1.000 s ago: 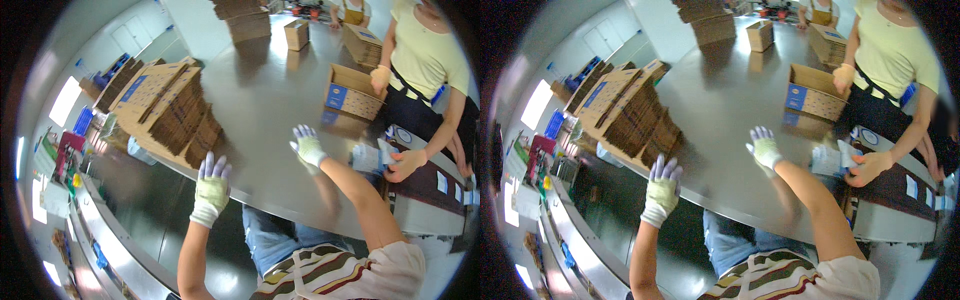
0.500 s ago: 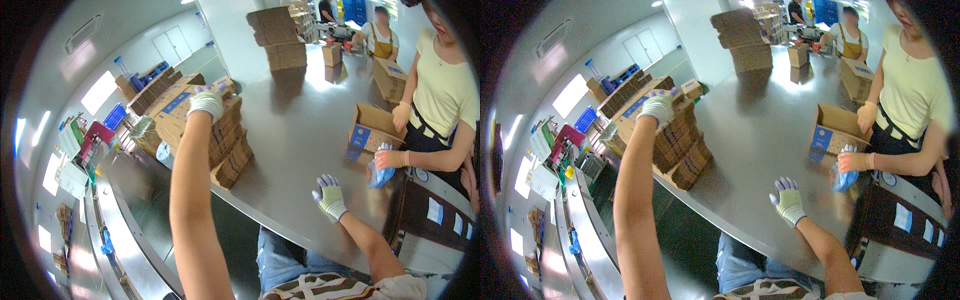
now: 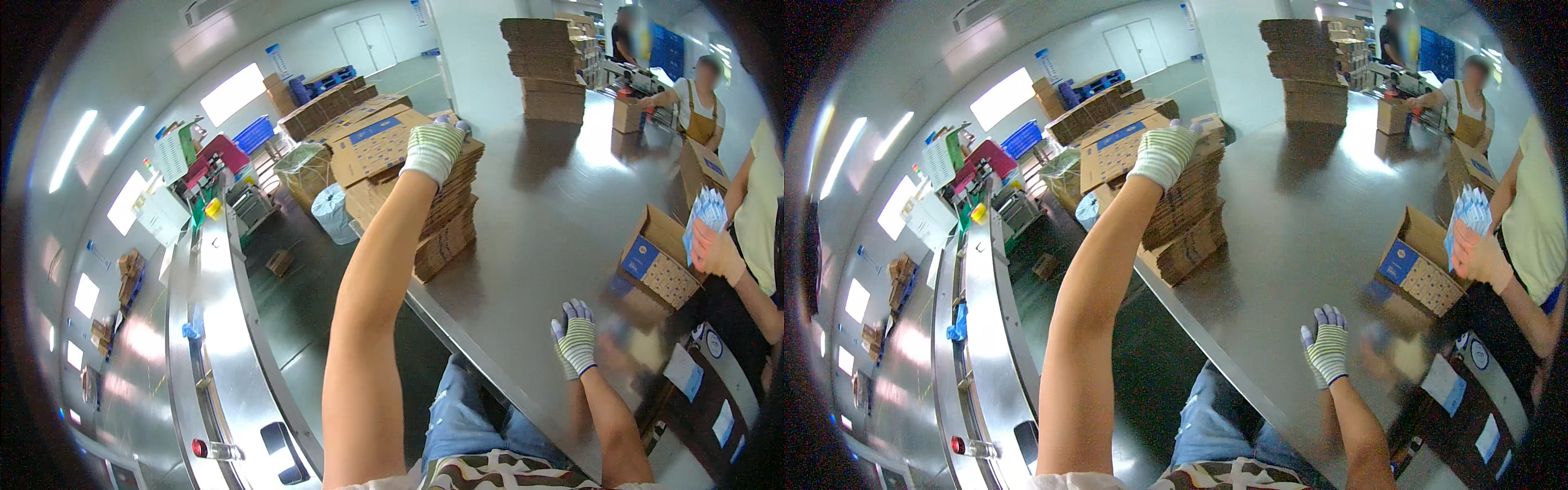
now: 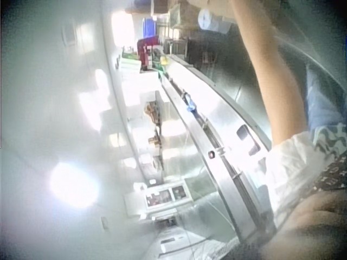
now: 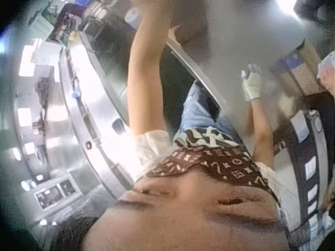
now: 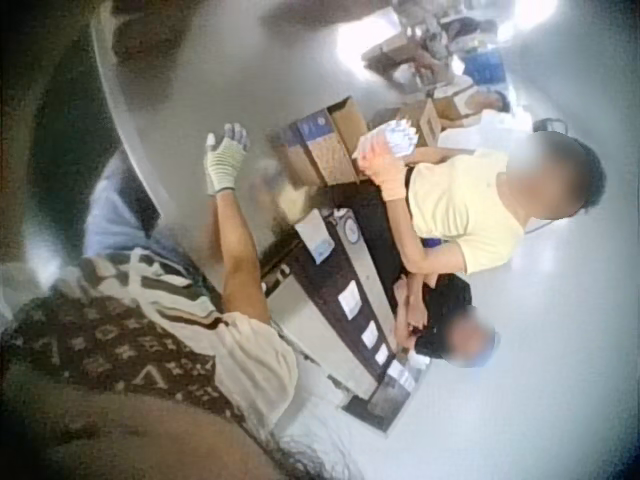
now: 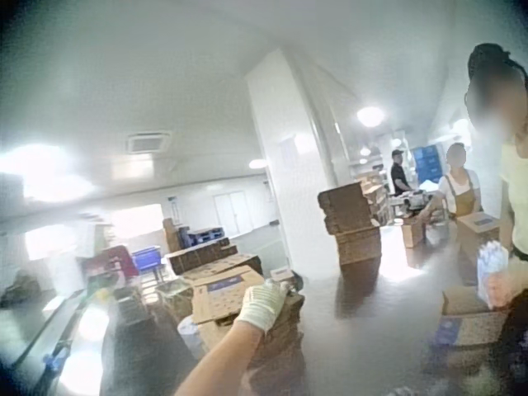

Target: The person picks up stacks of blue and white packets from a table and places them into small cardboard boxes, occasionally picking up a new flattened box from a stack to fold it open for filling.

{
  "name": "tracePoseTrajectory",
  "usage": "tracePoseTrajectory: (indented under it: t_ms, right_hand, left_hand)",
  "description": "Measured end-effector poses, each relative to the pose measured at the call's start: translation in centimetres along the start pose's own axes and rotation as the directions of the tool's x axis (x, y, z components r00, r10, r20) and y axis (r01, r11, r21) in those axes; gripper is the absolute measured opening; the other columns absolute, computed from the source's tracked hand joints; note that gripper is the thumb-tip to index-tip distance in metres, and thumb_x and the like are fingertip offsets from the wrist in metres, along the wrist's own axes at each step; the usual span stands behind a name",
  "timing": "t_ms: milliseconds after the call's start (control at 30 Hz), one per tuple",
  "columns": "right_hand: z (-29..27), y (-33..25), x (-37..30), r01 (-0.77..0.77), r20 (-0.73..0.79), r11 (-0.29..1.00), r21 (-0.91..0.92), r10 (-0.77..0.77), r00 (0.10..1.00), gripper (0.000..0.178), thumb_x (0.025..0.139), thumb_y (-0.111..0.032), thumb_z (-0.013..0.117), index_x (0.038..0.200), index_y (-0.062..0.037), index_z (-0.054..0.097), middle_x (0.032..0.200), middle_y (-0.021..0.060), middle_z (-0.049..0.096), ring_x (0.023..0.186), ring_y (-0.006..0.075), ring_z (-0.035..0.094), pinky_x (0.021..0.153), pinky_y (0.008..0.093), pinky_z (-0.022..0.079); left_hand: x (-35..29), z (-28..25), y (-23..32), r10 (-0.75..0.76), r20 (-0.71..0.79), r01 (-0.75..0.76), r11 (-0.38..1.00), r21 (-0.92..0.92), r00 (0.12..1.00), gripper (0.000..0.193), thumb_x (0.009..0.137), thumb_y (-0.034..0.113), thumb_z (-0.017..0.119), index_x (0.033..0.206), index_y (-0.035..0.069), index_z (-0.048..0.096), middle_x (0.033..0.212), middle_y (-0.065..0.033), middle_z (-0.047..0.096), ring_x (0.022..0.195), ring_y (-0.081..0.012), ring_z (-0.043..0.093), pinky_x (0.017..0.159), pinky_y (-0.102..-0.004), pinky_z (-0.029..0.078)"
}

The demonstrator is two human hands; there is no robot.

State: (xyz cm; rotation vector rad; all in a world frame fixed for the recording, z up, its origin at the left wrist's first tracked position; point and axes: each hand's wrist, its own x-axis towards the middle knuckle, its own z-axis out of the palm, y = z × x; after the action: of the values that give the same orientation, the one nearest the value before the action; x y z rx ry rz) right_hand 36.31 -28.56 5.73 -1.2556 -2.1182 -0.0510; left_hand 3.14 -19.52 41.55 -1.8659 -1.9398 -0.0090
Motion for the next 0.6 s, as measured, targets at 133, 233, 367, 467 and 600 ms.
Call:
tracePoseTrajectory:
  t_ms: [133, 233, 367, 467, 600]
  right_hand:
    - [0.3, 0.2, 0.2, 0.012, -0.001, 1.0, -0.009, -0.012, 1.0, 0.047, 0.073, -0.026, 0.065, 0.112, -0.0044, 0.052, 0.121, 0.0165, 0.051, 0.117, 0.0349, 0.043, 0.101, 0.0466, 0.033]
    - [0.6, 3.0, 0.3, -0.124, 0.115, 0.971, 0.205, 0.101, 0.988, 0.045, 0.079, -0.027, 0.064, 0.114, -0.0016, 0.052, 0.118, 0.0192, 0.052, 0.114, 0.0351, 0.046, 0.1, 0.0439, 0.035]
    - [0.1, 8.3, 1.8, -0.256, -0.055, 0.762, 0.594, 0.357, 0.933, 0.053, 0.093, -0.031, 0.051, 0.133, 0.001, 0.037, 0.134, 0.0169, 0.042, 0.122, 0.028, 0.042, 0.104, 0.0383, 0.032]
    - [-7.5, 5.0, 5.5, -0.017, -0.274, 0.647, 0.762, 0.346, 0.897, 0.061, 0.095, -0.038, 0.046, 0.139, 0.0016, 0.029, 0.136, 0.0157, 0.037, 0.123, 0.0259, 0.038, 0.104, 0.0384, 0.03]
    - [-14.7, 1.4, 6.7, -0.074, -0.111, 0.465, 0.882, 0.358, 0.927, 0.055, 0.092, -0.045, 0.05, 0.125, 0.0, 0.049, 0.097, 0.0067, 0.054, 0.091, 0.0162, 0.05, 0.082, 0.0331, 0.04]
  left_hand:
    - [-8.3, -4.6, 0.1, 0.083, -0.429, -0.033, 0.992, 0.122, 0.899, 0.026, 0.086, 0.012, 0.051, 0.112, 0.01, 0.049, 0.109, -0.0107, 0.06, 0.094, -0.0244, 0.062, 0.08, -0.0379, 0.049]
    - [-15.2, -6.3, 1.5, 0.091, -0.831, -0.375, 0.915, -0.147, 0.549, 0.047, 0.073, -0.005, 0.057, 0.118, 0.006, 0.052, 0.1, -0.0127, 0.063, 0.09, -0.0279, 0.063, 0.077, -0.0371, 0.05]
    - [-23.9, -6.9, 4.2, -0.116, -0.797, -0.558, 0.654, -0.51, 0.593, 0.044, 0.075, -0.012, 0.052, 0.116, 0.004, 0.053, 0.097, -0.0136, 0.063, 0.085, -0.0257, 0.064, 0.073, -0.0317, 0.05]
    - [-28.9, -3.3, 6.1, -0.178, -0.515, -0.434, 0.353, -0.829, 0.838, 0.04, 0.08, -0.011, 0.05, 0.117, 0.004, 0.047, 0.111, -0.0145, 0.06, 0.099, -0.0241, 0.06, 0.085, -0.0322, 0.047]
    - [-30.4, 3.9, 10.0, -0.235, -0.232, -0.263, -0.114, -0.958, 0.944, 0.035, 0.084, -0.01, 0.044, 0.117, 0.003, 0.047, 0.11, -0.0107, 0.057, 0.101, -0.0182, 0.055, 0.092, -0.0295, 0.042]
